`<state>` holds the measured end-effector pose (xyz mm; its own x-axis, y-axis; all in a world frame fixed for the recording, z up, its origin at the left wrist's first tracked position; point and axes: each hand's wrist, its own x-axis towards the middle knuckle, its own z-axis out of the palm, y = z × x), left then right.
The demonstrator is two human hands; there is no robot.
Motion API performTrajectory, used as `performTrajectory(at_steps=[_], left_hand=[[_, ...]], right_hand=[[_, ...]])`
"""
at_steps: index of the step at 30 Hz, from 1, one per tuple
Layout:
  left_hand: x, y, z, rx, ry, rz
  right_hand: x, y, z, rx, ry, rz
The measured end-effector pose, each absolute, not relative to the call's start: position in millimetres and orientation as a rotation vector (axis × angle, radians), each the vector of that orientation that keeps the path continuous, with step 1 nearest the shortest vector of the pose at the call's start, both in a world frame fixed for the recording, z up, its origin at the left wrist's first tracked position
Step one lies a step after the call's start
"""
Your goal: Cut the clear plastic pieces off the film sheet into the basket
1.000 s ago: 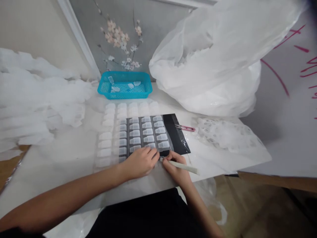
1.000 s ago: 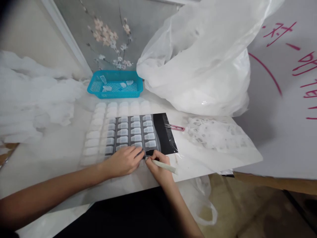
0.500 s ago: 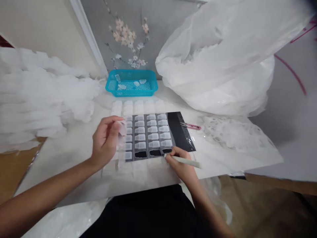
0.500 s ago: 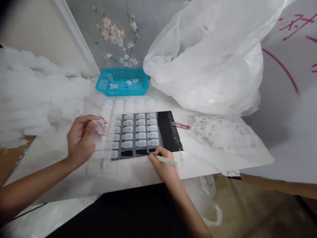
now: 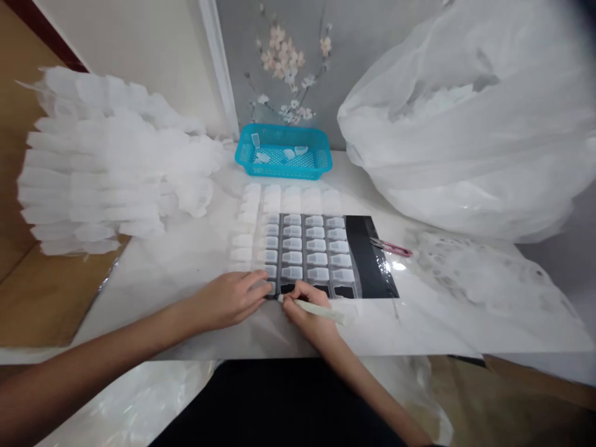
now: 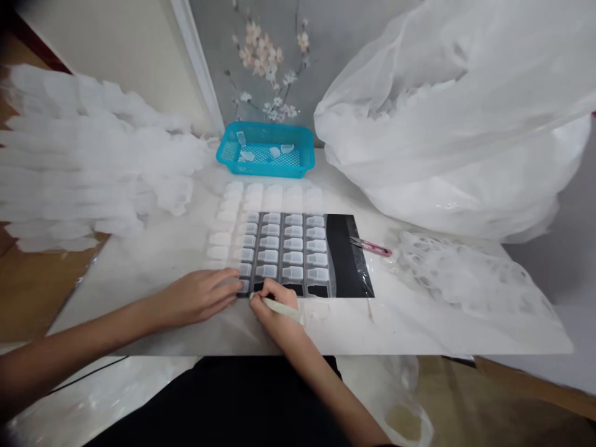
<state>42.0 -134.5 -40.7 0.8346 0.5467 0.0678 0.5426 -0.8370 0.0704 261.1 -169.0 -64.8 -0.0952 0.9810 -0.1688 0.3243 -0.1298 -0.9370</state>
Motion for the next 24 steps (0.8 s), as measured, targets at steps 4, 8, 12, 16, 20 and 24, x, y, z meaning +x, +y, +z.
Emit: performTrajectory(at_steps=[4,8,12,16,20,24], left_hand=[[47.2,-132.4,-45.1,3.058,0.863,0.172],[53.7,-131.5,-44.0,3.128,0.850,0.127],[54.2,-129.4,-43.4,2.957,0.859,0.297],[37.8,-122.9,-34.8,2.169,1.157,1.156],[4.1,-109.9,-8.7,1.668,1.328,1.681],[-18.3,-106.3,4.4,2.468,1.010,0.880]], right_hand=[[260.3,-171.0,-65.1,-1.529,-1.458,1.204],[258.6,-171.7,-62.0,-1.561,-1.484,1.149],[256.6,-172.3,-56.0,-1.614,-1.571,1.127],[256.8,-172.8,-54.2,-1.654,-1.577,1.146],[258.9,-171.3,-53.6,-1.649,-1.512,1.182],[249.5,-167.5,-49.3,-1.487,-1.441,1.262]])
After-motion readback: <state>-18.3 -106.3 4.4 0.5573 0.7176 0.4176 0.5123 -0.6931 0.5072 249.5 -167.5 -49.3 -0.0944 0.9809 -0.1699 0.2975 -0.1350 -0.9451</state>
